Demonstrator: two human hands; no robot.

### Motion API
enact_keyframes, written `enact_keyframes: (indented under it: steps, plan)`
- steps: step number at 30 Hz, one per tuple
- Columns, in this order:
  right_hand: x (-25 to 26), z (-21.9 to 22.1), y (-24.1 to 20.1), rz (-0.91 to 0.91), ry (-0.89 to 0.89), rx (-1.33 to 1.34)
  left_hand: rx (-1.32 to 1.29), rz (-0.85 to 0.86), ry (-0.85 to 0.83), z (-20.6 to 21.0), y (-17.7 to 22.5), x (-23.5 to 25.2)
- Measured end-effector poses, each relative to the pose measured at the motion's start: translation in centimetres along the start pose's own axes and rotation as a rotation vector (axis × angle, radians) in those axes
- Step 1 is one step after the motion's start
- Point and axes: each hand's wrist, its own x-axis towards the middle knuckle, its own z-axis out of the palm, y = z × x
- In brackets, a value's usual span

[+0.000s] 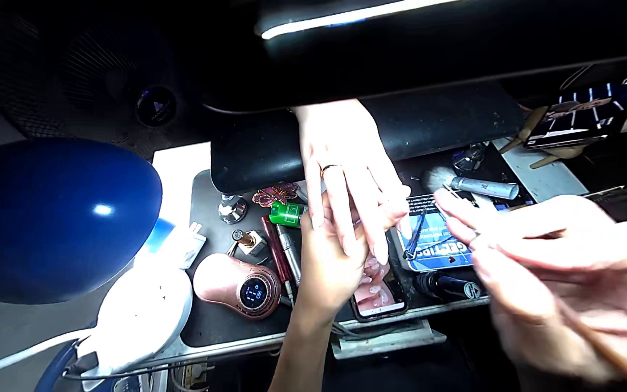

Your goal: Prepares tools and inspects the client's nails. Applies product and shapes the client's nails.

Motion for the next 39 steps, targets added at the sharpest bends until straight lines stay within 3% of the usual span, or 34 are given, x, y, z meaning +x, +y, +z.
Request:
enact_keyframes:
  steps: [6, 39]
  plan:
    - [-0.9, 3.2, 0.9, -0.034, 0.082, 0.033, 0.064, -0.019, 0.034, -0.3, 0.7, -0.3]
    - [-1.7, 3.1, 1.1, -0.039, 0.045, -0.026, 0.025, 0.010, 0.030, -0.1, 0.9, -0.5]
